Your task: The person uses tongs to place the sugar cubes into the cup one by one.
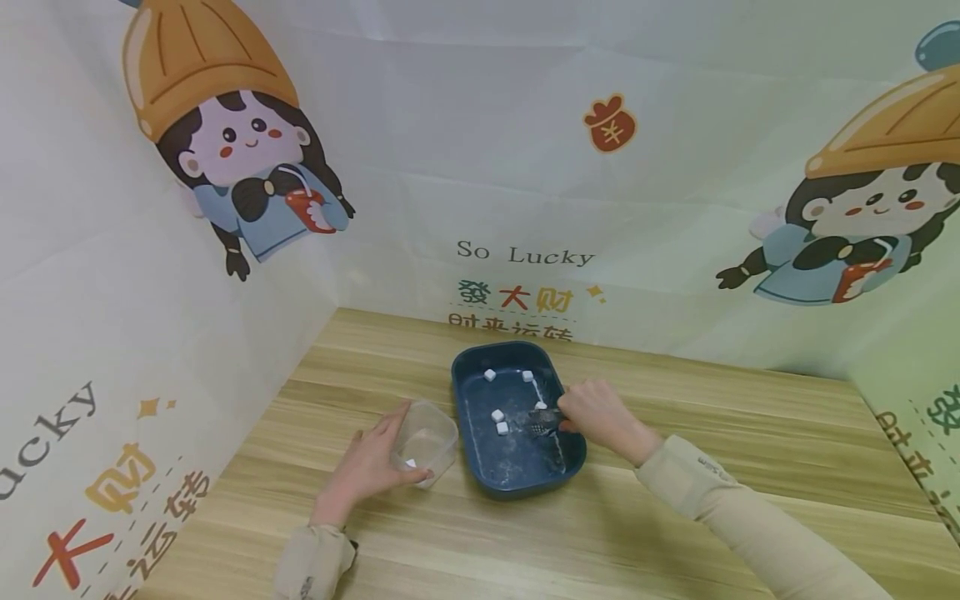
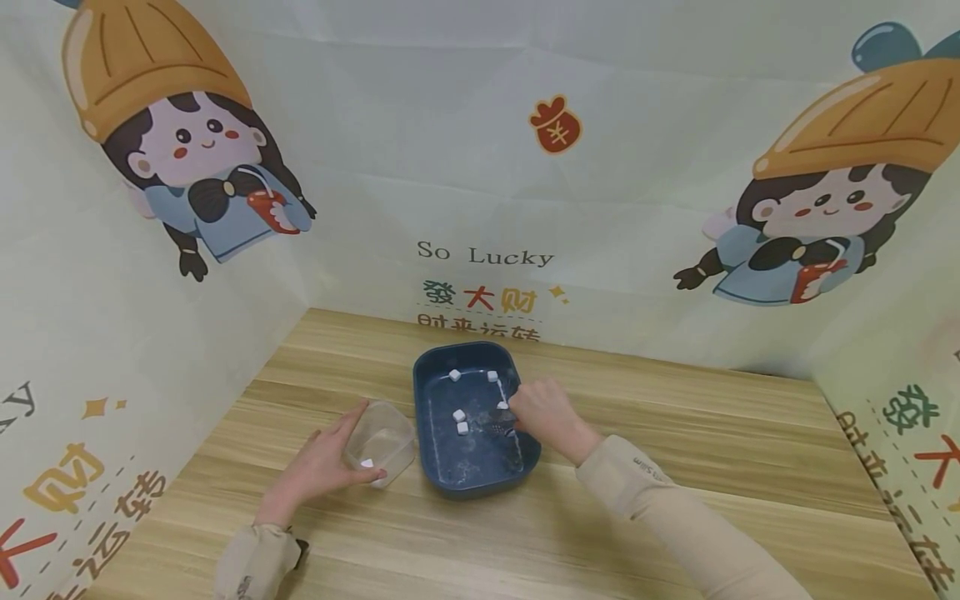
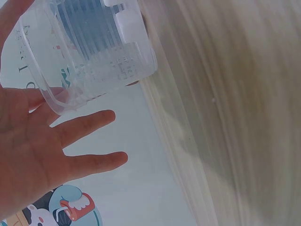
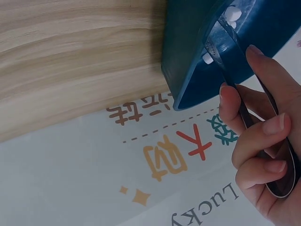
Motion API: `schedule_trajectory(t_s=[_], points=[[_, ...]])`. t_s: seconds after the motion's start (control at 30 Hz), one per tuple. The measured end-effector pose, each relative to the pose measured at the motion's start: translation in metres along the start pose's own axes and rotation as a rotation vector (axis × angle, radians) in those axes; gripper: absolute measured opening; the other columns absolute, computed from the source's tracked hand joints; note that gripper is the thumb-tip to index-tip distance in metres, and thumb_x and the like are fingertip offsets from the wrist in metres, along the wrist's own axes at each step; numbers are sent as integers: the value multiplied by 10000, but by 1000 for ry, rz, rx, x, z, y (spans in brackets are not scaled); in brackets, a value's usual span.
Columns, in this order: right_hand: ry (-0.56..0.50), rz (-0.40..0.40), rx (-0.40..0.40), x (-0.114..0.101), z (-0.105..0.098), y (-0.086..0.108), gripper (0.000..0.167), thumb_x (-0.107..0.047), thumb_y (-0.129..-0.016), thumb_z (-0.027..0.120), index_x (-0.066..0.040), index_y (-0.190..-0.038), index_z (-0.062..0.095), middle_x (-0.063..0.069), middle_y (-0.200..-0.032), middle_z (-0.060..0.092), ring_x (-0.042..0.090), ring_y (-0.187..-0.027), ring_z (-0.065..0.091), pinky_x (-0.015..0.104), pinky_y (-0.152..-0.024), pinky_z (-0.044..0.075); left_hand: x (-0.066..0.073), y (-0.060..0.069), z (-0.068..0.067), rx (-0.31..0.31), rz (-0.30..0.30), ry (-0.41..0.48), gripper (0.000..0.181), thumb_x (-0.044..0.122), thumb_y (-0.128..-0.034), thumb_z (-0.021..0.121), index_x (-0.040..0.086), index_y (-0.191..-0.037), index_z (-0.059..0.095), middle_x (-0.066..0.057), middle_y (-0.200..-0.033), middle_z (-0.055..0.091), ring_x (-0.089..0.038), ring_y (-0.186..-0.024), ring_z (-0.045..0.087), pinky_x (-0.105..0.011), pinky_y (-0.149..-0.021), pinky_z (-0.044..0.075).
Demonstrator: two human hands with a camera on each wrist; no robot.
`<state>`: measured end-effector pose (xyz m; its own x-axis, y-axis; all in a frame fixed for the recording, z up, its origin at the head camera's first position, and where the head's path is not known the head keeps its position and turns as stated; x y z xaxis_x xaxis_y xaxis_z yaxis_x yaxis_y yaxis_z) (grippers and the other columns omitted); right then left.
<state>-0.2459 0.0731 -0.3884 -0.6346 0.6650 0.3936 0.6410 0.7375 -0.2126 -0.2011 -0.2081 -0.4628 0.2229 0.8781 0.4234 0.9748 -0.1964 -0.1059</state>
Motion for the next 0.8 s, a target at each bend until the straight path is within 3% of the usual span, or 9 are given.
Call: schedule_trajectory(t_s=[0.5,0.8], points=[[33,9,-16,-1,0,0,372,-382,-607,770,-163,-469,503,-41,-478,505,99,-398,395,255,-362,351,2,0,-1,0,0,-5,1061,562,-613,709,61,-1411,221,-162,-1404,362,-374,-1210,432,-654,-971,268],[3,15,-18,2,1,1,357,-379,-615,762,-151,-492,517,-42,-486,506,105,-405,381,266,-359,340,0,1,1,-2,1,-1,1059,565,-613,708,56,-1409,227,-169,-1395,374,-373,-1199,445,-655,-967,271]])
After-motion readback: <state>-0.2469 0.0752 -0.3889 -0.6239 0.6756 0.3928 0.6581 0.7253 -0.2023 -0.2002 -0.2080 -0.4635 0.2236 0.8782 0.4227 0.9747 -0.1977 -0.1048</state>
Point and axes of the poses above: each hand's wrist, its own y-axis away from the middle knuckle, its own z-axis out of the palm, x = y × z, the point moved 4 cm from there along -y, towards the middle knuckle
